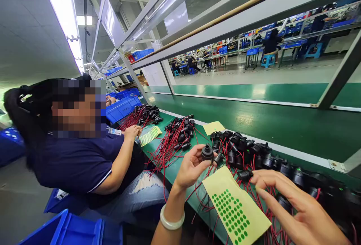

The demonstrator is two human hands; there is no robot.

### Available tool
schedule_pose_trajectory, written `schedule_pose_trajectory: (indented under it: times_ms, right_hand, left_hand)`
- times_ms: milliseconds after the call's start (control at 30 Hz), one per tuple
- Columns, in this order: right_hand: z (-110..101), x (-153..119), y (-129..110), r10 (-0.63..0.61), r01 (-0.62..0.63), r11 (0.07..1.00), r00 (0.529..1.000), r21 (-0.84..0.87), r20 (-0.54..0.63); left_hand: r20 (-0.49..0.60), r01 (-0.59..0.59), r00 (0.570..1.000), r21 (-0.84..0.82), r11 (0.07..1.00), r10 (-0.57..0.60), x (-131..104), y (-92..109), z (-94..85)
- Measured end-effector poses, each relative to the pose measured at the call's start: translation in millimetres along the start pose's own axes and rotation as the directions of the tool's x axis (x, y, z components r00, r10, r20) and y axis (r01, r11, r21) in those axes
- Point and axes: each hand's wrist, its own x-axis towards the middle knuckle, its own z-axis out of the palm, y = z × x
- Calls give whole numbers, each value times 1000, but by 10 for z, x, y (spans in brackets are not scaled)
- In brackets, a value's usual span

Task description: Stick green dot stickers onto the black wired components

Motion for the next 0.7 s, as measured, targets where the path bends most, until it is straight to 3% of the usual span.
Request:
schedule_pose_trajectory:
  times_ms: [133, 233, 333, 567, 700]
  right_hand:
    - [-55, 237, -425, -92, 92, 993, 996, 72, -3]
    - [-62, 298, -607, -131, 126, 987, 990, 104, 52]
    - [-58, 313, -697, -147, 129, 981, 982, 147, 121]
    - [-54, 317, -785, -205, 184, 975, 960, 121, 189]
    - [-37, 317, -796, -238, 220, 970, 945, 104, 223]
  left_hand:
    - [120, -89, 987, -110, 990, 102, -345, 129, 61]
    - [149, -66, 984, -196, 978, 96, -504, 117, 90]
    - [147, -31, 986, -277, 960, 74, -601, 108, 156]
    - [161, 6, 987, -203, 979, 27, -718, 263, 313]
    - [203, 92, 978, -263, 961, -38, -759, 303, 316]
